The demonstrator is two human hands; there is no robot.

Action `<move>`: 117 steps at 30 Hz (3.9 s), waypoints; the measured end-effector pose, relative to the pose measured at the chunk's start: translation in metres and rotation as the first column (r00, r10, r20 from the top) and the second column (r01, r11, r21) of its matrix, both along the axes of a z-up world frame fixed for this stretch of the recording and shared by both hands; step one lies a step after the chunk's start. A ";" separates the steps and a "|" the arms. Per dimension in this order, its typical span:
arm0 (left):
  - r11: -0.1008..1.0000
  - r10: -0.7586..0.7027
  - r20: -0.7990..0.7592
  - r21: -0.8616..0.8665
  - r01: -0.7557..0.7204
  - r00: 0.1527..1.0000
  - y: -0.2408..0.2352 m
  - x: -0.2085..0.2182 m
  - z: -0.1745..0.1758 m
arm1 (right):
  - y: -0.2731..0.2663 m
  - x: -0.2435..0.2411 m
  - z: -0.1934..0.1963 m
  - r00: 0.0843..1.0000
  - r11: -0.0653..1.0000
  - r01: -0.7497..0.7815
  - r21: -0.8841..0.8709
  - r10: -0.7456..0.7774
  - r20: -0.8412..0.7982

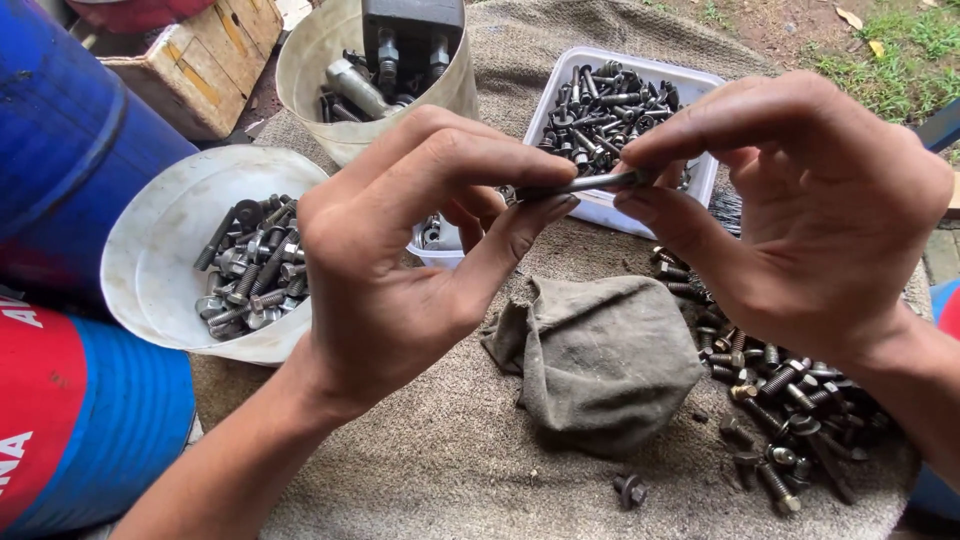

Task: The person wipes individual screws with a cloth, handling them one at a time. The person also briefly tests a screw against a nut to check fit before continuing to wipe more screws.

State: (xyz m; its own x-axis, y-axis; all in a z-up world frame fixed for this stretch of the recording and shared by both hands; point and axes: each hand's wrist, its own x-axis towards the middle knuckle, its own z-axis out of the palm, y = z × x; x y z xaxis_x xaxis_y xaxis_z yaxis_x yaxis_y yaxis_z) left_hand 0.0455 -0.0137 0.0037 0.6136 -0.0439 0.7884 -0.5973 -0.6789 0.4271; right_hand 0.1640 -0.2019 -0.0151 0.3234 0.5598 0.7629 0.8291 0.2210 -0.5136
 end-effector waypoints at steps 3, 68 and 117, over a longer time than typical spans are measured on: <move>1.000 0.017 0.003 -0.006 -0.017 1.000 0.000 -0.003 0.000 | -0.002 0.002 -0.003 0.999 1.000 -0.011 0.024 0.012 -0.050; 0.872 -0.130 -0.501 0.353 0.339 0.856 -0.052 0.033 -0.073 | -0.099 -0.042 -0.059 0.851 0.693 0.524 -0.496 -0.401 0.339; 0.956 -0.285 -0.084 0.052 0.290 0.955 -0.033 0.025 -0.032 | -0.096 -0.044 -0.059 0.942 0.799 0.258 -0.544 -0.081 0.327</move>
State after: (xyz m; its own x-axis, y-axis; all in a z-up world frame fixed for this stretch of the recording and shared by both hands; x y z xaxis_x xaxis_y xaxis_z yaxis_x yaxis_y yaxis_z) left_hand 0.0703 -0.0469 -0.0284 0.6245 -0.2754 0.7309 -0.7393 -0.5102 0.4394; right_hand 0.1195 -0.2978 -0.0745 0.2835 0.8757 0.3908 0.9489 -0.1973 -0.2463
